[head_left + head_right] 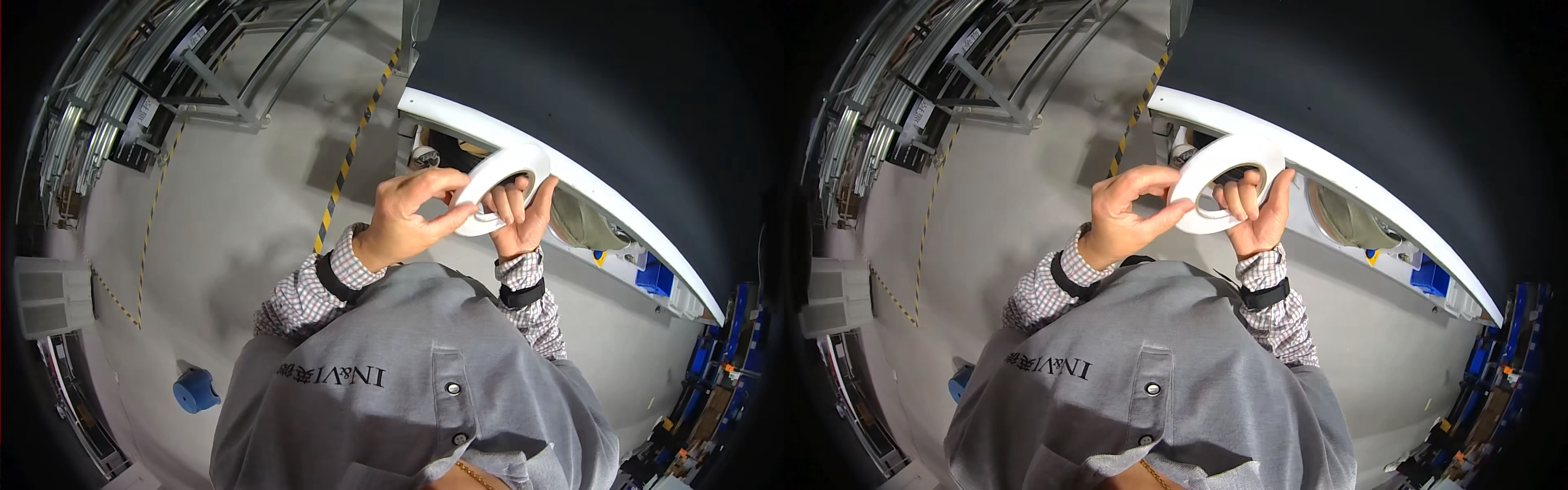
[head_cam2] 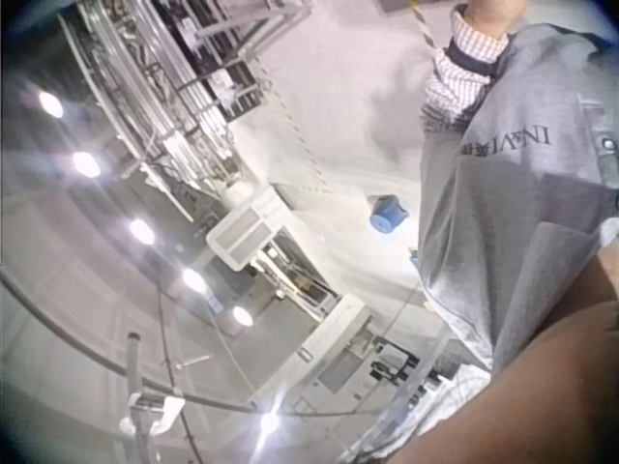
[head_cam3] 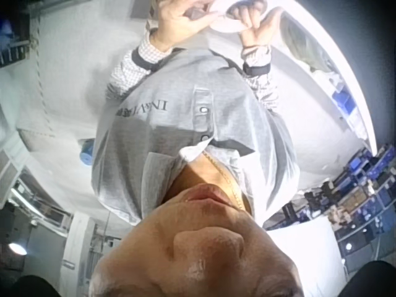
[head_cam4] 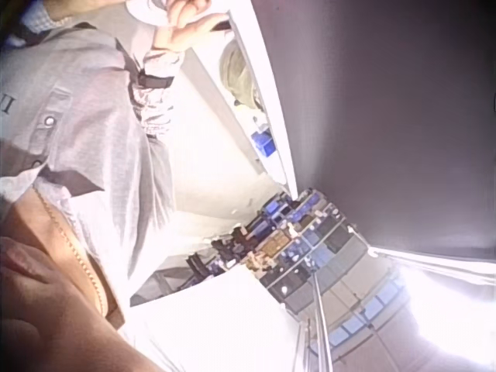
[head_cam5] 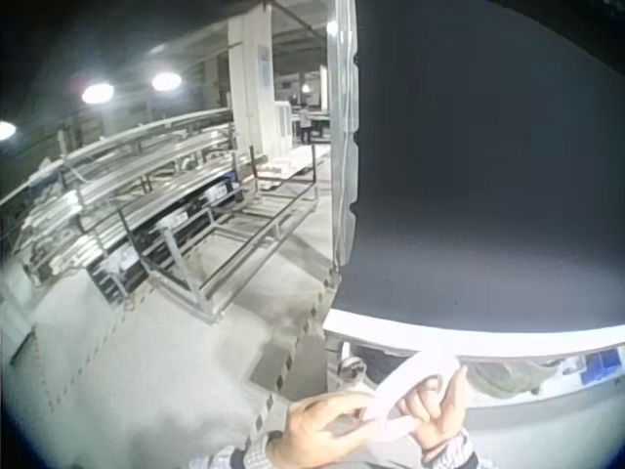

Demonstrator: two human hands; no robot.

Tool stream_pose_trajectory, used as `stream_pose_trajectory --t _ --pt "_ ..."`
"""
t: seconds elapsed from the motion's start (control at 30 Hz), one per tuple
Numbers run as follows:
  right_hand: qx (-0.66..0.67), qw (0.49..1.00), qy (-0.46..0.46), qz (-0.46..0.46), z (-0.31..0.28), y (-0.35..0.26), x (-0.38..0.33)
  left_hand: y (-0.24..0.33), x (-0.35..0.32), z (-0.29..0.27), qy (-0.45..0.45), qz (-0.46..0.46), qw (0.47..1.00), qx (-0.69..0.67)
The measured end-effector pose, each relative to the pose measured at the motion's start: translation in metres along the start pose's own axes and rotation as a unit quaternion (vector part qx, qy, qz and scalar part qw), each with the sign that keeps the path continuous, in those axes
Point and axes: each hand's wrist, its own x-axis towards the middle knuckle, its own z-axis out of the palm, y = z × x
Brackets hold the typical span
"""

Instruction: Applying double-sided or protective tape along the edges of industrial panels.

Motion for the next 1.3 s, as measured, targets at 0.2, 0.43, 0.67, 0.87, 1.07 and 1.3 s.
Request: stream_pose_trajectory --t 0.2,0.43,0.67,0.87,1.07,1.3 --pt "0.062 0.993 0.099 -0.024 -0.005 0.012 0.014 -0.035 -0.017 0.040 0.123 -0.168 0.965 -0.156" --pt "-0.346 0.934 0.078 0.038 0.014 -0.019 0.030 -0.060 0.017 -0.026 -0.081 -0.235 0.955 -0.161" --pt "-0.369 0.920 0.125 0.043 0.001 -0.005 0.027 -0.054 0.011 -0.022 -0.062 -0.147 0.984 -0.078" --pt "-0.278 0.930 0.242 0.013 0.000 0.017 0.026 -0.061 0.008 -0.026 -0.008 -0.099 0.995 -0.026" --pt "-0.306 0.922 0.199 0.129 -0.013 0.013 0.032 -0.077 0.011 -0.049 -0.109 -0.298 0.920 -0.231" --pt "-0.129 0.969 0.192 0.088 -0.021 0.023 0.024 -0.110 0.010 -0.034 0.046 -0.445 0.834 -0.323"
